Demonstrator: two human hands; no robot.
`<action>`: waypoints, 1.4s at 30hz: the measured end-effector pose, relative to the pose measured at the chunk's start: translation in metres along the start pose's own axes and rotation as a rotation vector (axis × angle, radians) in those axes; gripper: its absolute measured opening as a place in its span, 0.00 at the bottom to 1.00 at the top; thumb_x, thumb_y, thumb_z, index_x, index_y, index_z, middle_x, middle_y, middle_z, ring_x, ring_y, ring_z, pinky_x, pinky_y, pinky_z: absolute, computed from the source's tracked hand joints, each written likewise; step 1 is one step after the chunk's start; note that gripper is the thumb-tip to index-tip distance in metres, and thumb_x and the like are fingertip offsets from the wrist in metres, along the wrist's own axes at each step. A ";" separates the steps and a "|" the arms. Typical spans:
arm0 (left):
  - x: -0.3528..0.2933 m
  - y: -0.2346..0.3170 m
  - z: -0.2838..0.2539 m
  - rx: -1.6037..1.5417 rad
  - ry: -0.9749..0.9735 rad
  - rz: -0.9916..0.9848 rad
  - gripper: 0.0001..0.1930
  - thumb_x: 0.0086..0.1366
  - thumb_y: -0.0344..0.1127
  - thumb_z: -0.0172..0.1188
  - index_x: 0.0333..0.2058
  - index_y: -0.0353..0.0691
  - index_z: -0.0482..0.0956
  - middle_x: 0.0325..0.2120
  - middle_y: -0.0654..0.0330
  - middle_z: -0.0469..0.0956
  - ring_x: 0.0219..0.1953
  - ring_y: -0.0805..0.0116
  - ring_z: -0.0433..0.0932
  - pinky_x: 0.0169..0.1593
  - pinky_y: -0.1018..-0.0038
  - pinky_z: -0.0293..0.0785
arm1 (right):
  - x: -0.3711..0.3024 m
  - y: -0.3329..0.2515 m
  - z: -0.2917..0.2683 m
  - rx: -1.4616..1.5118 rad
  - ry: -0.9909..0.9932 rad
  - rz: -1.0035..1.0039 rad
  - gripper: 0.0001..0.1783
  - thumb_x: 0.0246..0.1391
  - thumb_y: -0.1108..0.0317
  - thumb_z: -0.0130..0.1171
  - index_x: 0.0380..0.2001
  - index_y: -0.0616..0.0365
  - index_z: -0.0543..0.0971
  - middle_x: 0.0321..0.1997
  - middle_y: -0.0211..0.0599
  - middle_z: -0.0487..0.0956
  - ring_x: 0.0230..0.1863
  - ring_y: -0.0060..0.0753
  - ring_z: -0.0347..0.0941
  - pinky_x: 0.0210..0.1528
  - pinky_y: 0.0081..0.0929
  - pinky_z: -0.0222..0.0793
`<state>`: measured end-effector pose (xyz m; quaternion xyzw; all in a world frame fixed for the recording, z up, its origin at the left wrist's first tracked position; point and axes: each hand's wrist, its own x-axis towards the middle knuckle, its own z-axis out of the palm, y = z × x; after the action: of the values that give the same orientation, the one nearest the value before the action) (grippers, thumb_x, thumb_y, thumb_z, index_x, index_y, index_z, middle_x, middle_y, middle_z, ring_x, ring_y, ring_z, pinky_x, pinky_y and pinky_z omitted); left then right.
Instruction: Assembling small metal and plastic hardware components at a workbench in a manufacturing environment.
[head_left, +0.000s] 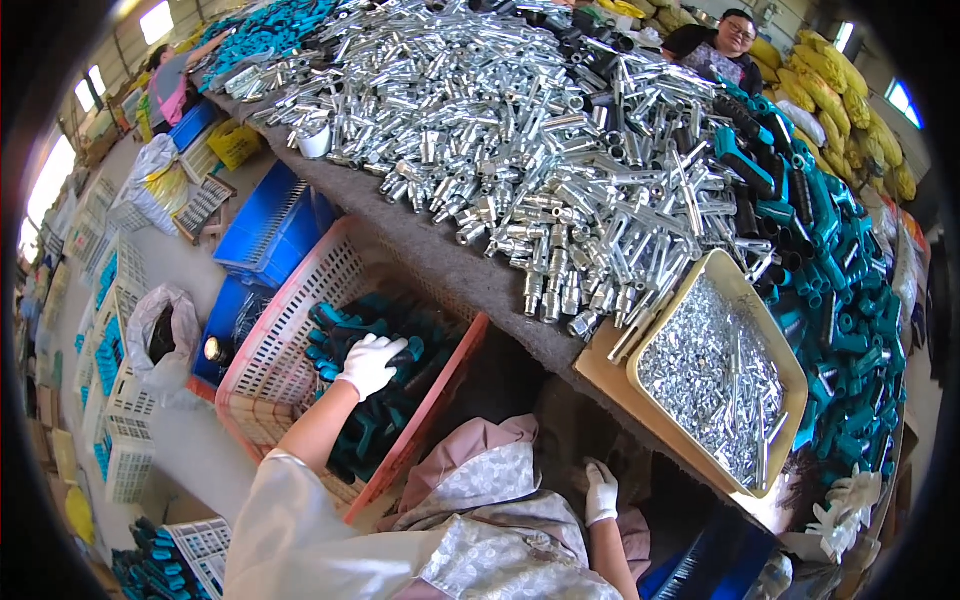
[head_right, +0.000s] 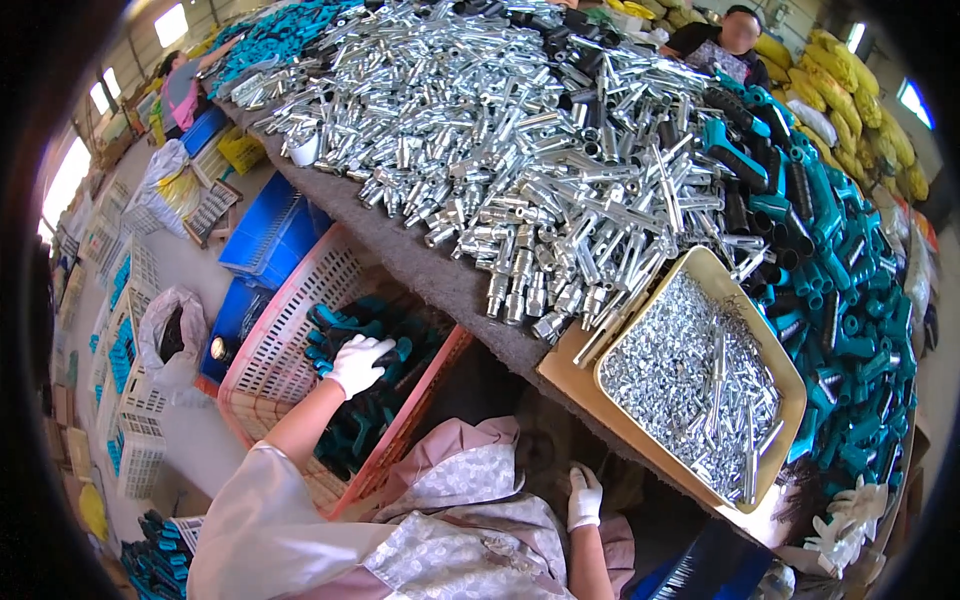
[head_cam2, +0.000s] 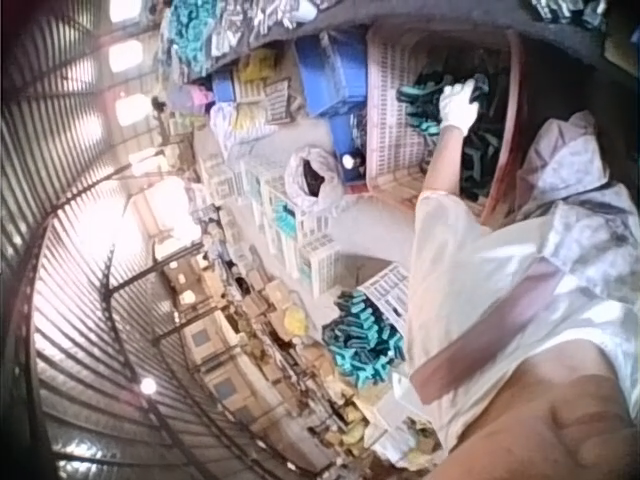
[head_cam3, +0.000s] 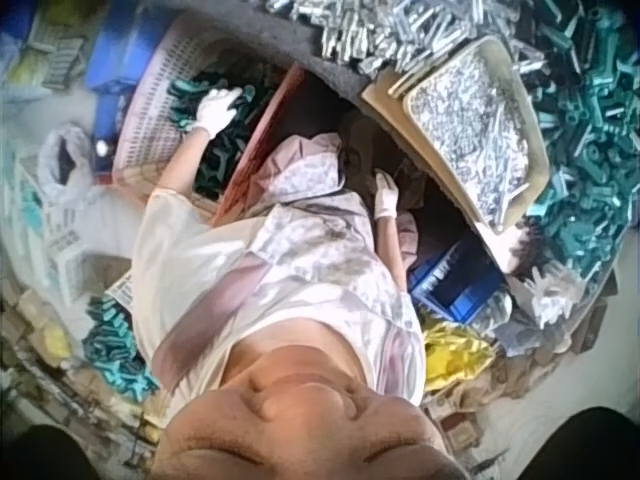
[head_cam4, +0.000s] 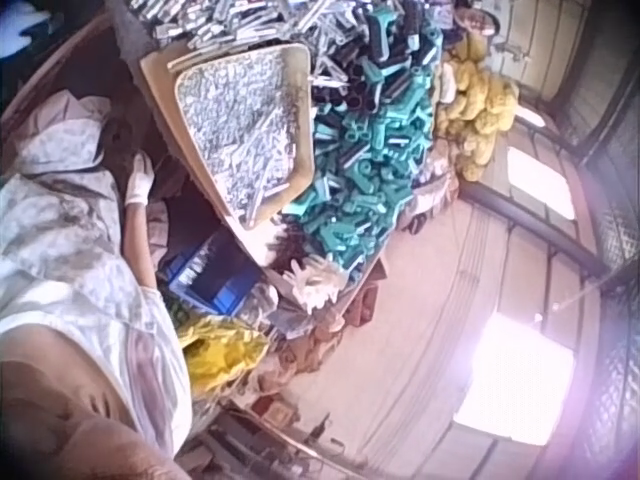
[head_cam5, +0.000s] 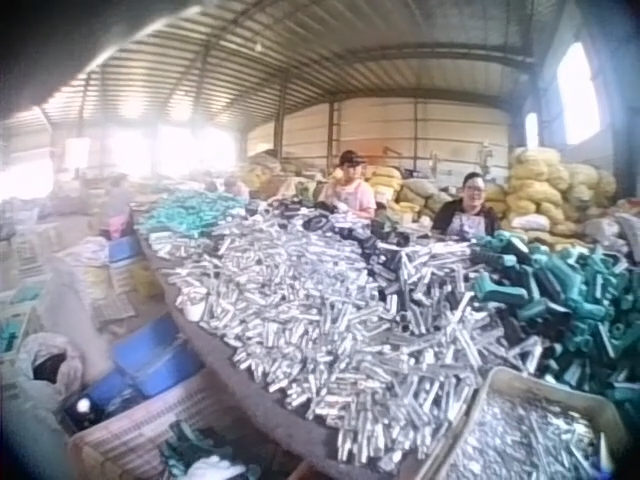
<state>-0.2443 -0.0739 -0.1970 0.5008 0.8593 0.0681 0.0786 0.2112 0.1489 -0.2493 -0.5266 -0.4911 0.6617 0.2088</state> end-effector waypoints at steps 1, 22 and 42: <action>0.003 -0.010 0.020 0.036 -0.062 0.037 0.24 0.55 0.34 0.60 0.54 0.51 0.77 0.48 0.60 0.76 0.51 0.54 0.71 0.54 0.62 0.69 | -0.002 -0.004 0.003 0.025 0.014 0.025 0.16 0.65 0.66 0.52 0.51 0.64 0.78 0.44 0.38 0.81 0.39 0.32 0.80 0.43 0.28 0.78; 0.070 0.176 -0.250 -0.597 0.021 0.658 0.13 0.64 0.36 0.62 0.45 0.37 0.82 0.37 0.53 0.81 0.40 0.57 0.81 0.47 0.69 0.77 | -0.106 -0.321 0.038 -0.645 -0.562 -0.868 0.12 0.58 0.69 0.59 0.44 0.58 0.83 0.38 0.37 0.85 0.41 0.37 0.82 0.47 0.30 0.76; 0.224 0.208 -0.256 0.110 0.460 0.522 0.10 0.55 0.40 0.66 0.34 0.45 0.82 0.39 0.57 0.76 0.46 0.55 0.74 0.50 0.61 0.73 | 0.069 -0.473 0.129 -1.130 0.084 -1.347 0.12 0.54 0.64 0.53 0.33 0.52 0.85 0.34 0.43 0.83 0.39 0.49 0.79 0.45 0.43 0.74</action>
<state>-0.2283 0.2134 0.0793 0.6788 0.6998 0.1502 -0.1641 -0.0435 0.3514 0.1234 -0.1735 -0.9432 0.0362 0.2809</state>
